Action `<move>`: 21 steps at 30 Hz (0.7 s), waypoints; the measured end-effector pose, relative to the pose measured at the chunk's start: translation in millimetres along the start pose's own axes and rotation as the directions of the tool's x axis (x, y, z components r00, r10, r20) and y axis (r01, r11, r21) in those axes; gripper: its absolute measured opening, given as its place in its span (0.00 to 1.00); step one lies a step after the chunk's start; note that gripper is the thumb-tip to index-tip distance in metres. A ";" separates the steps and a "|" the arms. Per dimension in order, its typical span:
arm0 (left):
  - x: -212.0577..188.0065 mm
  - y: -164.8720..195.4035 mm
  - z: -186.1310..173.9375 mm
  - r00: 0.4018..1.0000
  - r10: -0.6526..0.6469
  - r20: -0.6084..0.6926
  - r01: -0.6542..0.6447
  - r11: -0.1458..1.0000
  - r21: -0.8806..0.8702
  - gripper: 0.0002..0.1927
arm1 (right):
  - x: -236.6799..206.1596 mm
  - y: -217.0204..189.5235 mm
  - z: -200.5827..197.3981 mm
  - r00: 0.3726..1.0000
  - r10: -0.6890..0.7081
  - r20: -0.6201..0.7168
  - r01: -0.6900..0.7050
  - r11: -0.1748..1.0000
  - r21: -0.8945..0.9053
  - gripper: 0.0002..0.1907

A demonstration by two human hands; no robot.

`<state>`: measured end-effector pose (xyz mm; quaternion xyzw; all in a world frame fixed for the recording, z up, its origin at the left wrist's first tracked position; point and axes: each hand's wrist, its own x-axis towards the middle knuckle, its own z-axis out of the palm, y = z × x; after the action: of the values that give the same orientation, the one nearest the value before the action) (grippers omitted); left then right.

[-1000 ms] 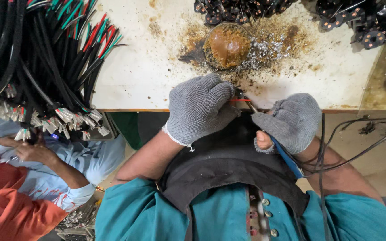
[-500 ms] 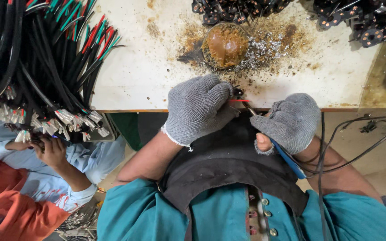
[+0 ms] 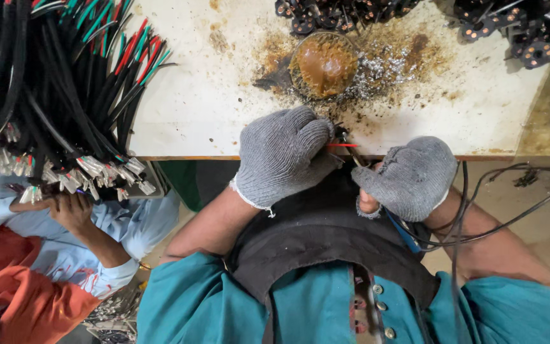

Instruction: The person solders red and green wire ends to small black electrical connectors at a workbench, dipping the wire into a rosin flux ball and applying a soldering iron to tin the wire tips, then sets finished connectors aside with the growing pile of completed parts.

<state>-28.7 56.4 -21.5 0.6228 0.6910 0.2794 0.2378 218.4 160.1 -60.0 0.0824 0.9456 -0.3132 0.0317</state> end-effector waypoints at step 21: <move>2.2 5.0 -2.9 1.000 -0.023 0.019 0.023 1.000 0.006 0.16 | -7.2 -7.0 -9.8 0.854 0.096 -0.512 -0.007 0.985 0.173 0.05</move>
<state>-27.2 58.7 -15.9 0.6181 0.6966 0.2689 0.2457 224.2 159.4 -47.2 0.1915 0.8874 -0.3556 -0.2224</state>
